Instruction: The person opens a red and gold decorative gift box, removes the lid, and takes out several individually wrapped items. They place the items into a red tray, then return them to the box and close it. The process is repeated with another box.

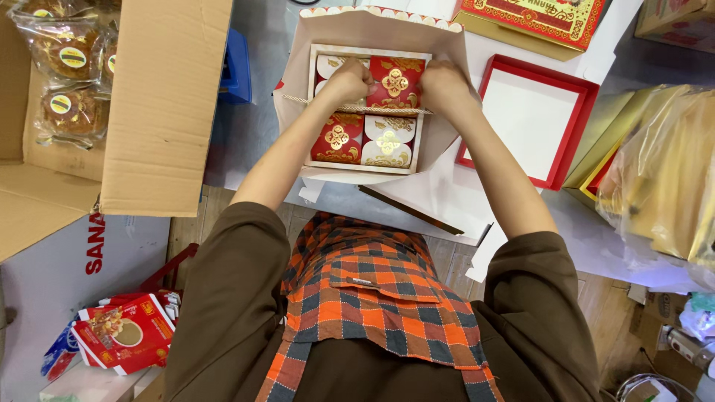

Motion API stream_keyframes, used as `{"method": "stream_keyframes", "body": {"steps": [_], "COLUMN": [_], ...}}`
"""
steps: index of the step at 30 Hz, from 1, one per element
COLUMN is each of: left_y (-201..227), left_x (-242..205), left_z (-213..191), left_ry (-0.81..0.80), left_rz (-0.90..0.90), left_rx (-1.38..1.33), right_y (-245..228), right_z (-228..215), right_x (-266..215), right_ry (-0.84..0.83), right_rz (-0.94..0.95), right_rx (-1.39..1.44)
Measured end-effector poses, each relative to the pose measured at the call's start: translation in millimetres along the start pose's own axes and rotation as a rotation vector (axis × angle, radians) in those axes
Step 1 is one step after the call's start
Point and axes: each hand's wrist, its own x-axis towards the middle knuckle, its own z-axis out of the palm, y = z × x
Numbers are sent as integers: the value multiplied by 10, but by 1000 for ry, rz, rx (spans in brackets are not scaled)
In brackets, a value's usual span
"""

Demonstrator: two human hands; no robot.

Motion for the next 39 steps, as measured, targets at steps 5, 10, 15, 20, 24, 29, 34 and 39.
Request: {"method": "stream_keyframes", "body": {"steps": [5,10,15,20,24,29,34,39], "left_y": [79,508,943,1154,1469,1737,1886,2157], "left_x": [-84,-449,-884,-1447,-1967,-2482,-2683,-2654], "left_z": [-136,-536,-863,-955,-895,-825,-617,-302], "left_ry": [-68,-227,-127,-49,-25,324,395,423], "left_rz": [-70,-181,-100,448,581,734,867,1114], "left_rx": [-343,-613,-645,-792,-948,-691,-299,-67], "right_y": [-112,-73,-312,-632,-660,-729,-1221,-1763], "right_z": [-432,-886,-1400,-1734,-1645,-1408,-1453,-1488], "right_x": [4,-57,-354,-985,-1547,-2226,-2562,-2567], "right_ry": [-252,-285,-116,201,558,973,1102,1081], "right_rz": [231,264,231,134,17,73,262,411], "right_rx": [383,555,938,1198,1647,1652,1342,1334]}}
